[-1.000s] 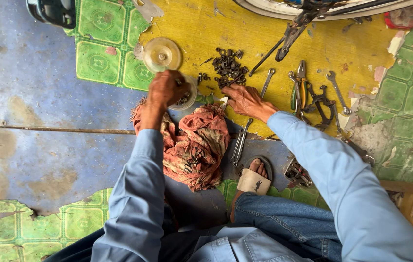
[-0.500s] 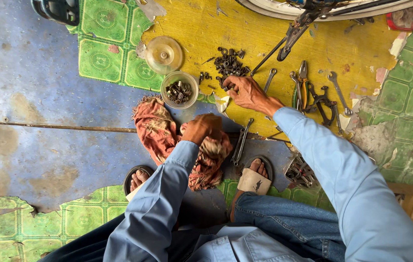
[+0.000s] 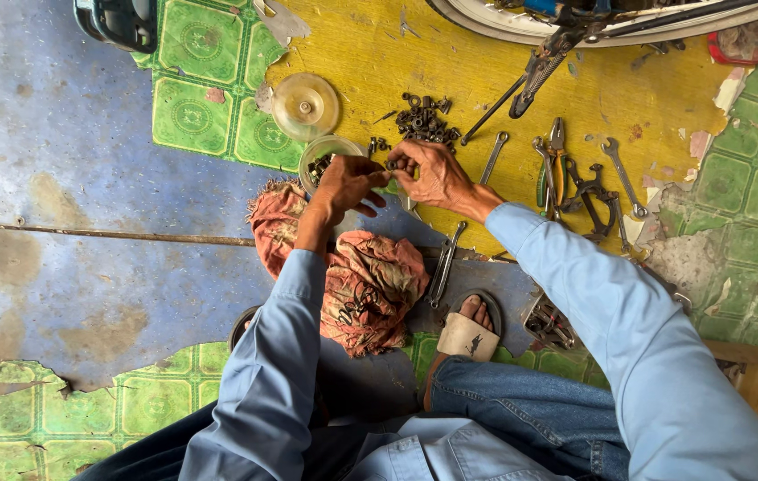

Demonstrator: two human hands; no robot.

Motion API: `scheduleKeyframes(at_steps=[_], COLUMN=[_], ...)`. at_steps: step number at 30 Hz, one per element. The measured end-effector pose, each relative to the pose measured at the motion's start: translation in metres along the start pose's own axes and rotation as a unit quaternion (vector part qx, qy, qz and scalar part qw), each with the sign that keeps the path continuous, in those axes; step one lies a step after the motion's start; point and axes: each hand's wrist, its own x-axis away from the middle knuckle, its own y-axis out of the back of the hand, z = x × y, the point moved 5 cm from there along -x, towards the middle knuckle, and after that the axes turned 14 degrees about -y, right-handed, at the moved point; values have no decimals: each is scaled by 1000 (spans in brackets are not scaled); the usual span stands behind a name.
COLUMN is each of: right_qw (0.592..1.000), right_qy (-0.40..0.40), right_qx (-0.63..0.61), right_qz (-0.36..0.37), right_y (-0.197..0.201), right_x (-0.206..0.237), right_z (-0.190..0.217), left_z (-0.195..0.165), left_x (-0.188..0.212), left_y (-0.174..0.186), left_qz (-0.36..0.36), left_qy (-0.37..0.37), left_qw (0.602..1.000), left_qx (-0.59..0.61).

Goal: The person sits on the floor and uses a wrench and screwdriver to adjust and tighten components on the rear wheel hub and brake assembly of a bicycle. They handle small metal parts and tools throughout the clip.

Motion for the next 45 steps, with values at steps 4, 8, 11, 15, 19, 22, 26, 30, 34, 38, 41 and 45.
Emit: scheduleKeyframes(at_steps=[4, 8, 11, 15, 19, 22, 26, 30, 34, 38, 41, 45], right_qw=[1000, 999, 998, 968, 964, 924, 884, 944, 950, 973, 948, 966], right_qy=[11, -39, -53, -241, -245, -344, -406, -238, -237, -162, -261, -198], right_qx=[-19, -12, -7, -29, 73, 165, 220, 230, 205, 152, 182, 165], right_qz=[-15, -17, -11, -59, -69, 33, 79, -19, -18, -65, 1, -33], right_y=[1, 4, 8, 42, 83, 84, 64, 55, 50, 56, 52, 51], right_x=[2, 2, -3, -17, -17, 2, 12, 9, 13, 13, 17, 18], right_z=[18, 25, 18, -29, -44, -51, -57, -57, -63, -44, -47, -49], left_z=[2, 3, 1, 6, 3, 1, -3, -3, -2, 0, 1, 12], left_x=[-3, -5, -4, -3, -2, 7, 8, 12, 20, 23, 22, 16], left_y=[-3, 3, 10, 41, 61, 60, 55, 60, 60, 64, 67, 70], left_qz=[-26, -41, -20, -91, -145, -153, -178, -260, -305, -341, -327, -288], left_qy=[-69, -108, -107, -71, -105, -142, -180, -204, -259, -257, -250, -173], left_qw=[994, 988, 991, 982, 934, 901, 887, 858, 813, 798, 782, 871], left_qx=[82, 103, 74, -152, -309, -381, -386, -393, -424, -425, -468, -358])
